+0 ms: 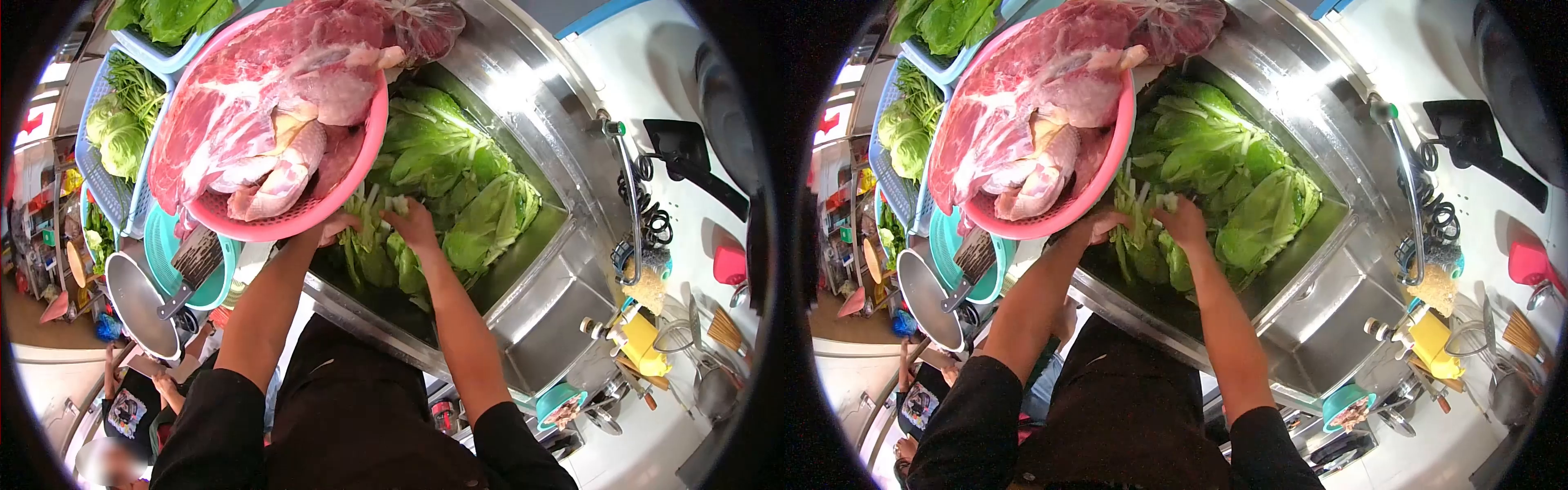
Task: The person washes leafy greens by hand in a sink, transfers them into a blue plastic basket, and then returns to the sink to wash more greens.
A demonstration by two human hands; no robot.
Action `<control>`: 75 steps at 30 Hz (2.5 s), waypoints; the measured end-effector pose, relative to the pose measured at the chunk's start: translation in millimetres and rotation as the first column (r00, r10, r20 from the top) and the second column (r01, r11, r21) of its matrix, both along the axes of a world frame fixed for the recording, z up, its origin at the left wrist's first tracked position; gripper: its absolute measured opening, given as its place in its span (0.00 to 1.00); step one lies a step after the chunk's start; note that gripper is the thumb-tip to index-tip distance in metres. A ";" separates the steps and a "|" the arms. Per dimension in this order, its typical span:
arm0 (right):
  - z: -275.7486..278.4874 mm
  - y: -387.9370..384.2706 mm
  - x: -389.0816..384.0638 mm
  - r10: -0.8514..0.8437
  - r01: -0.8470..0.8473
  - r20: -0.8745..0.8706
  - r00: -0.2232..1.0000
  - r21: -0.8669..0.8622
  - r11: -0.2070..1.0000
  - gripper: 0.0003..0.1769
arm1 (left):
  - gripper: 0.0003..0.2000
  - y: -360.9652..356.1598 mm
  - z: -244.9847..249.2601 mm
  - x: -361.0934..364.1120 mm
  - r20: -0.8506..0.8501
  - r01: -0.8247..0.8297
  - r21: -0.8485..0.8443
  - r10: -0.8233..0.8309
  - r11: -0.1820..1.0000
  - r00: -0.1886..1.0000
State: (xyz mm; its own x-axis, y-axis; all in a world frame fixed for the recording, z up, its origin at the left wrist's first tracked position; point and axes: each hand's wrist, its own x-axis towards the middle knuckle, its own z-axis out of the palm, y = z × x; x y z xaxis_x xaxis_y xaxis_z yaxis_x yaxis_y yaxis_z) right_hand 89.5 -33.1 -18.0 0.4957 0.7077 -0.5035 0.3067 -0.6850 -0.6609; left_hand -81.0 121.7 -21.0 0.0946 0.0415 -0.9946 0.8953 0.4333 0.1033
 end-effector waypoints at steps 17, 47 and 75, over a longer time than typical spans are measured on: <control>67.2 -56.4 61.2 -0.306 0.578 -0.725 0.618 0.155 0.801 0.10 | 0.29 9.0 2.4 -12.1 0.357 -0.415 0.231 0.321 0.880 0.877; -18.3 -48.3 -27.0 -0.345 0.277 -0.186 0.920 -0.313 0.908 0.30 | 0.16 -11.3 -28.1 -26.8 0.218 -0.250 0.310 0.187 0.917 0.958; -5.3 -40.5 -9.3 -0.765 0.582 -0.395 0.508 -0.498 0.643 0.21 | 0.31 -13.3 -32.7 -32.7 0.210 -0.221 0.213 0.177 0.952 0.962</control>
State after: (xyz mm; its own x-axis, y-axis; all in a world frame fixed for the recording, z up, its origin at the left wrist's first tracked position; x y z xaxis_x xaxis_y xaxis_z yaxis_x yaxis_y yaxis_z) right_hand 80.2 -73.7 -23.3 0.3438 0.0643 -0.9368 -0.6623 -0.6907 -0.2905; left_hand -113.7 108.4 -53.7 0.2433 0.3057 -0.9205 0.7483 0.5447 0.3786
